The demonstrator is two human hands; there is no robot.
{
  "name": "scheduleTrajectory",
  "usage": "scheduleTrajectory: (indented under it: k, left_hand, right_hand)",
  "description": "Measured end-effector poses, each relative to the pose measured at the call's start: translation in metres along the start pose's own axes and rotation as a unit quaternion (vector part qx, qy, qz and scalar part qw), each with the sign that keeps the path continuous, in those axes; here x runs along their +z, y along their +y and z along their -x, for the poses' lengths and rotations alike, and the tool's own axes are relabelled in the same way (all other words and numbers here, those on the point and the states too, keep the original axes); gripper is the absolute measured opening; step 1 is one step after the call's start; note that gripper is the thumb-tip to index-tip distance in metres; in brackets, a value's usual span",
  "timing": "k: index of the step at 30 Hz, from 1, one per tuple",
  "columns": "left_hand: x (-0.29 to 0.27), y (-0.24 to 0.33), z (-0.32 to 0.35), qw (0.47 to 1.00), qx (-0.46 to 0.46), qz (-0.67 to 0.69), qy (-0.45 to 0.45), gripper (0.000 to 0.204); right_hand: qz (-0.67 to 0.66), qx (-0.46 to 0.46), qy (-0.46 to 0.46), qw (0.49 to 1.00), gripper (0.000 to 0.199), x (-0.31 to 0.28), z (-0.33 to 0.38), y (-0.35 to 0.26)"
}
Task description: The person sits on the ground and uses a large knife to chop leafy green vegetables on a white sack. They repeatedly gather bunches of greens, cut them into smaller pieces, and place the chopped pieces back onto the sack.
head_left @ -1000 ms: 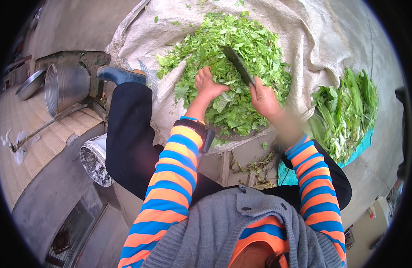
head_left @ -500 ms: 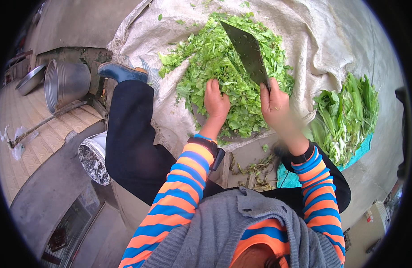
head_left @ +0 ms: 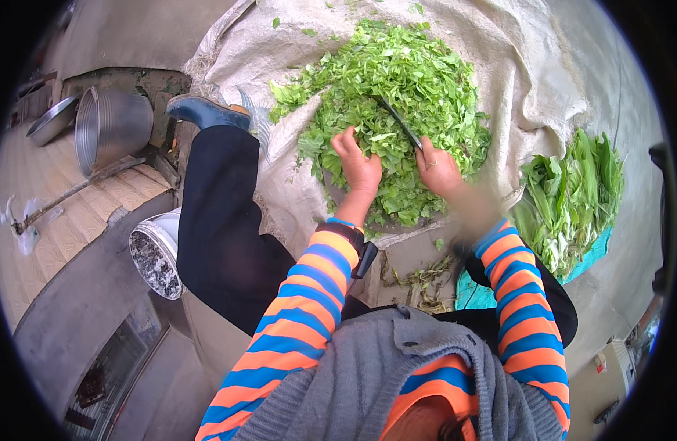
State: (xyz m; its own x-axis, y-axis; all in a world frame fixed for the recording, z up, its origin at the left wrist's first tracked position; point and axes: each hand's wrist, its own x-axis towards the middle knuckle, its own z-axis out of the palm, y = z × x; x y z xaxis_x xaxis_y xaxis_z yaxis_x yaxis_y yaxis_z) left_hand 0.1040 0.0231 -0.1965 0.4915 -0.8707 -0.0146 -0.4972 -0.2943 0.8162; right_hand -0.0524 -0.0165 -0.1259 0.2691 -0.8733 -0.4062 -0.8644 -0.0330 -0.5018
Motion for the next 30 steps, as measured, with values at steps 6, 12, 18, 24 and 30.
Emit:
scheduleTrajectory:
  k: [6, 12, 18, 24, 30]
  left_hand:
    - [-0.008, 0.019, 0.020, 0.986, 0.042, -0.110, -0.119, 0.058]
    - [0.030, 0.033, 0.043, 0.962, 0.083, -0.228, -0.128, 0.115]
    - [0.041, 0.004, 0.009, 0.966, -0.032, -0.245, -0.073, 0.105]
    - [-0.003, -0.038, -0.022, 0.997, -0.053, 0.009, -0.048, 0.086]
    - [-0.035, -0.004, -0.021, 0.921, -0.148, 0.298, -0.204, 0.055]
  right_hand:
    - [-0.060, -0.046, 0.073, 0.994, 0.015, -0.016, 0.000, 0.011]
    - [-0.190, -0.007, 0.229, 0.955, 0.014, -0.039, 0.017, 0.029]
    - [-0.052, 0.077, 0.207, 0.974, 0.017, -0.030, -0.003, 0.047]
    - [-0.027, 0.066, 0.179, 0.981, 0.014, -0.004, -0.013, 0.047]
    - [-0.066, 0.053, 0.170, 0.982, 0.017, 0.025, 0.000, 0.036]
